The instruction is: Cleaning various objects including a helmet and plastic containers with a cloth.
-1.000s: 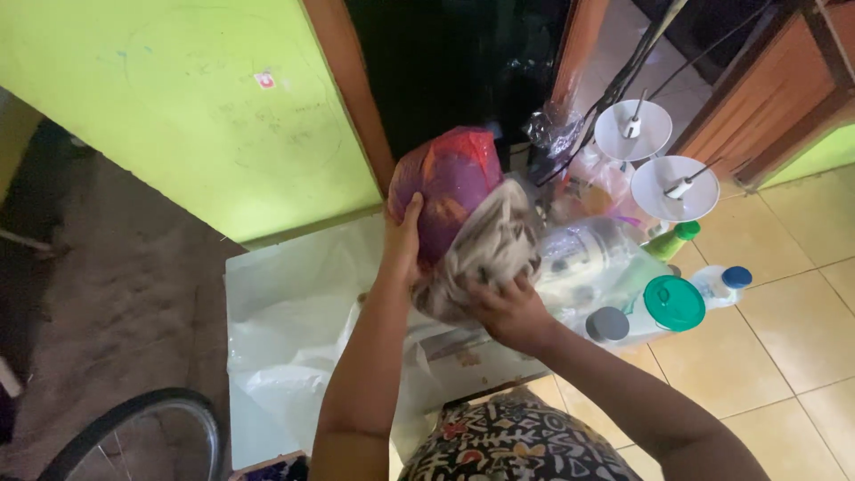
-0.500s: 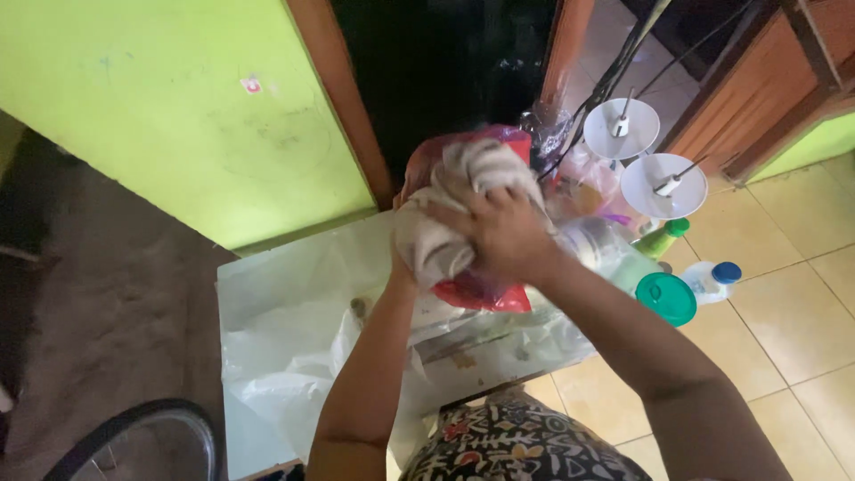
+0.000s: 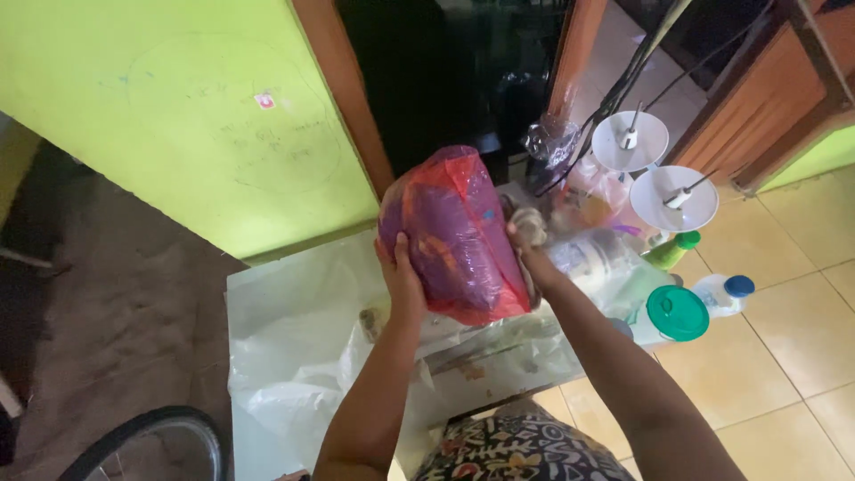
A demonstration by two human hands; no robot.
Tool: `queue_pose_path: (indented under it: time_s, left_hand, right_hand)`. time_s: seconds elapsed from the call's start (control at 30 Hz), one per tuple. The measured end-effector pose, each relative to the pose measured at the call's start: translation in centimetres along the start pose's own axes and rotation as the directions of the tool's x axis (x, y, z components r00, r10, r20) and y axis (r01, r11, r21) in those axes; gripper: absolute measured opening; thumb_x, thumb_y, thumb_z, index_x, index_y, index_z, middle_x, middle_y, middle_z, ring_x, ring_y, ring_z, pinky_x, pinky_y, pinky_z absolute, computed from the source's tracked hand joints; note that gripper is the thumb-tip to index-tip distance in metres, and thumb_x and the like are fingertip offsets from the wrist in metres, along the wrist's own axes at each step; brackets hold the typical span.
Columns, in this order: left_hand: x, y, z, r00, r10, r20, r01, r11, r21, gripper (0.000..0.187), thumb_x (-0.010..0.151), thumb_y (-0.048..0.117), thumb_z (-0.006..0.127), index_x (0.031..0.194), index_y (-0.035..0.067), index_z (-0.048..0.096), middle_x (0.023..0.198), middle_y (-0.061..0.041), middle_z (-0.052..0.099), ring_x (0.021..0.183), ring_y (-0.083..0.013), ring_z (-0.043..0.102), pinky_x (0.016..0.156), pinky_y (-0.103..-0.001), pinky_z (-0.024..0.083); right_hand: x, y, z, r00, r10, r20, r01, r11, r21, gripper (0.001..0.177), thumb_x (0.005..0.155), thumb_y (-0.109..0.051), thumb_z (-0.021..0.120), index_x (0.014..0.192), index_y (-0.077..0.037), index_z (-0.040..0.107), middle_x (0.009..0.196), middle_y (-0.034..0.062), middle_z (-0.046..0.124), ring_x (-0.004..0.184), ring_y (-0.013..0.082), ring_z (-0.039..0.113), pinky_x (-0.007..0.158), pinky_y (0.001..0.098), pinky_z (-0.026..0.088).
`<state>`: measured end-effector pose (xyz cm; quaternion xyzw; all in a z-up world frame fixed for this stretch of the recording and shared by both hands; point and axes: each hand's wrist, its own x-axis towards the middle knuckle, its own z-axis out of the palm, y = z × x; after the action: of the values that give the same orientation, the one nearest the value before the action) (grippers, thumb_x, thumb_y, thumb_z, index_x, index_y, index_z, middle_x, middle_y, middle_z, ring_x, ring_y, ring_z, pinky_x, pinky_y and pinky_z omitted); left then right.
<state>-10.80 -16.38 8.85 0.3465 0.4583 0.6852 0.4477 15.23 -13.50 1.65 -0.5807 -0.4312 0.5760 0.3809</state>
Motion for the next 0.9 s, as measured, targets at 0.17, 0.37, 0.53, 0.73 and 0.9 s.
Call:
queue_pose_path:
  time_s: [0.17,0.37,0.53,0.73,0.9]
  left_hand:
    - [0.8,-1.5,-0.4,0.997,-0.064,-0.043,0.055,0.984,-0.170,0.051,0.103,0.035,0.059,0.145,0.009,0.049,0.137,-0.009,0.058,0.123,-0.0230,0.057,0.107,-0.037,0.045]
    - [2.2,-3.1,-1.5,0.982,-0.170,-0.086,0.127,0.921,-0.368,0.050,0.101,0.033,0.058,0.146,0.013,0.047,0.136,-0.008,0.059,0.121,-0.0231,0.058,0.104,-0.038,0.048]
    - [2.0,-2.6,-2.8,0.968,-0.192,0.163,0.251,0.774,-0.581,0.053,0.102,0.035,0.055,0.147,0.009,0.045,0.139,-0.013,0.058,0.124,-0.0291,0.058,0.104,-0.045,0.050]
    - [0.8,-2.4,-3.3,0.909,-0.131,0.395,0.387,0.613,-0.688,0.054,0.104,0.037,0.051,0.148,0.008,0.044,0.141,-0.015,0.057,0.125,-0.0328,0.058,0.104,-0.050,0.051]
    - [-2.6,-2.2,-4.6,0.921,-0.127,0.369,0.358,0.652,-0.668,0.051,0.105,0.036,0.052,0.147,0.009,0.045,0.139,-0.014,0.058,0.124,-0.0323,0.059,0.103,-0.050,0.051]
  right_hand:
    - [-8.3,-0.9,1.8,0.976,-0.189,-0.112,0.171,0.973,-0.157,0.085,0.086,-0.067,0.061,0.137,0.001,0.054,0.130,0.0206,0.066,0.120,0.0287,0.064,0.102,0.0419,0.051]
    - [-16.8,-9.4,9.0,0.736,-0.674,0.064,0.429,0.391,-0.814,0.066,0.077,-0.041,0.085,0.126,-0.006,0.060,0.125,0.0234,0.061,0.118,0.0393,0.056,0.099,0.0488,0.049]
    - [-18.4,-6.8,13.2,0.682,-0.711,0.173,0.321,0.079,-0.944,0.076,0.061,-0.017,0.082,0.134,-0.010,0.061,0.140,0.0308,0.049,0.128,0.0519,0.043,0.097,0.0584,0.047]
    - [-16.5,2.3,9.8,0.582,-0.757,0.296,0.563,0.113,-0.819,0.058,0.075,-0.007,0.076,0.130,-0.014,0.061,0.146,0.0209,0.057,0.118,0.0378,0.057,0.096,0.0470,0.051]
    - [-18.3,0.8,6.0,0.543,-0.829,0.132,0.569,0.248,-0.784,0.059,0.081,-0.013,0.077,0.137,-0.015,0.059,0.146,0.0214,0.059,0.119,0.0365,0.063,0.099,0.0446,0.052]
